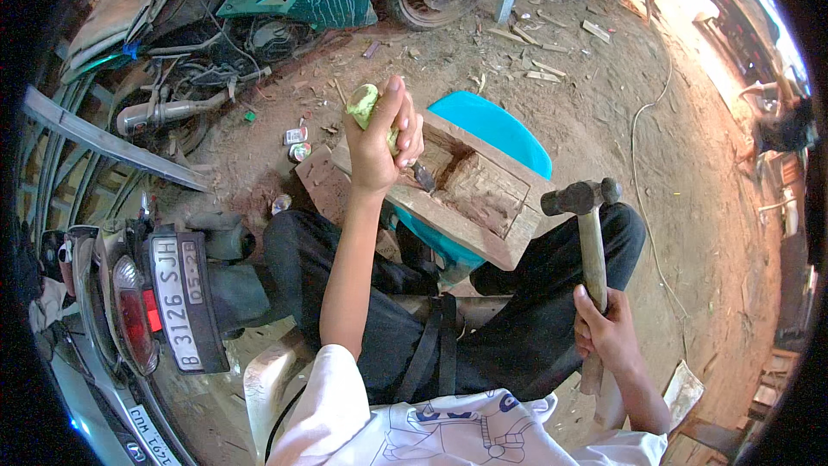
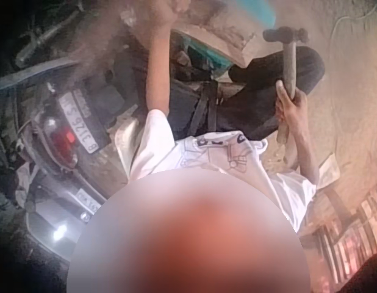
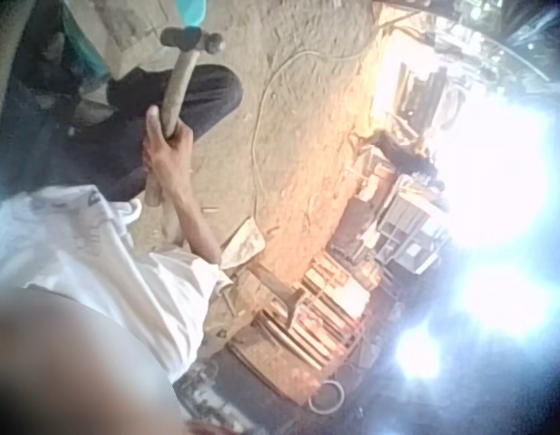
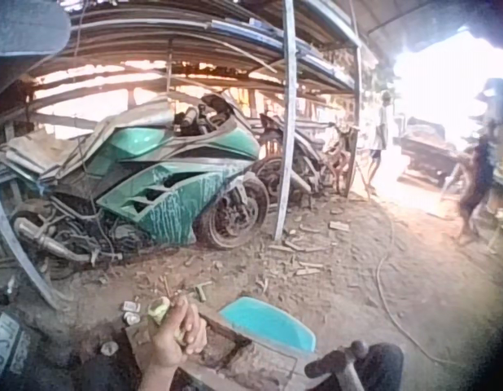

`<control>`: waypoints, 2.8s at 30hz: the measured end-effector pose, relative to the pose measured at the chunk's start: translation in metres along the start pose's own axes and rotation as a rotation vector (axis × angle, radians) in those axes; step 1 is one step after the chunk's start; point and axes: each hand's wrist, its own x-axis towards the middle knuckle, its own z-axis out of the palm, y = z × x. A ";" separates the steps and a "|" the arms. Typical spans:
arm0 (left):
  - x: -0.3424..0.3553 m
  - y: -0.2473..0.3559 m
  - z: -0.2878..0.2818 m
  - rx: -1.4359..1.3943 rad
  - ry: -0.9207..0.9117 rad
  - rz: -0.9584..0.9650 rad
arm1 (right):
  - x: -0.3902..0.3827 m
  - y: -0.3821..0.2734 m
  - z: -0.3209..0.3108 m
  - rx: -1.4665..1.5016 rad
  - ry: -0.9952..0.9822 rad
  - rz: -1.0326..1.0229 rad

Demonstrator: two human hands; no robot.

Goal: The person sits on a chair and uses a hammer and chisel to carve a rectangular wooden block placed on a teal stool. They repeatedly strike the chisel to remove wood shavings and occasionally rotate the block to work on different sides.

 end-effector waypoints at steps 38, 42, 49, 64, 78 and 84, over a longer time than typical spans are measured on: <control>0.016 -0.016 0.002 -0.054 -0.050 -0.041 | 0.010 0.006 -0.002 -0.009 0.027 0.100; 0.015 -0.018 0.002 -0.007 -0.016 -0.051 | 0.010 0.003 0.000 -0.028 0.014 0.100; 0.014 -0.019 0.005 0.019 0.038 -0.012 | 0.009 -0.004 0.004 0.014 0.049 0.059; 0.001 -0.027 0.012 0.345 0.094 0.005 | -0.041 -0.170 0.026 0.385 -0.092 -0.845; 0.003 -0.026 0.011 0.362 0.087 0.053 | -0.022 -0.179 0.068 -0.332 0.105 -0.695; 0.006 -0.031 0.016 0.408 0.102 0.071 | 0.021 -0.119 0.049 -0.709 0.206 -0.767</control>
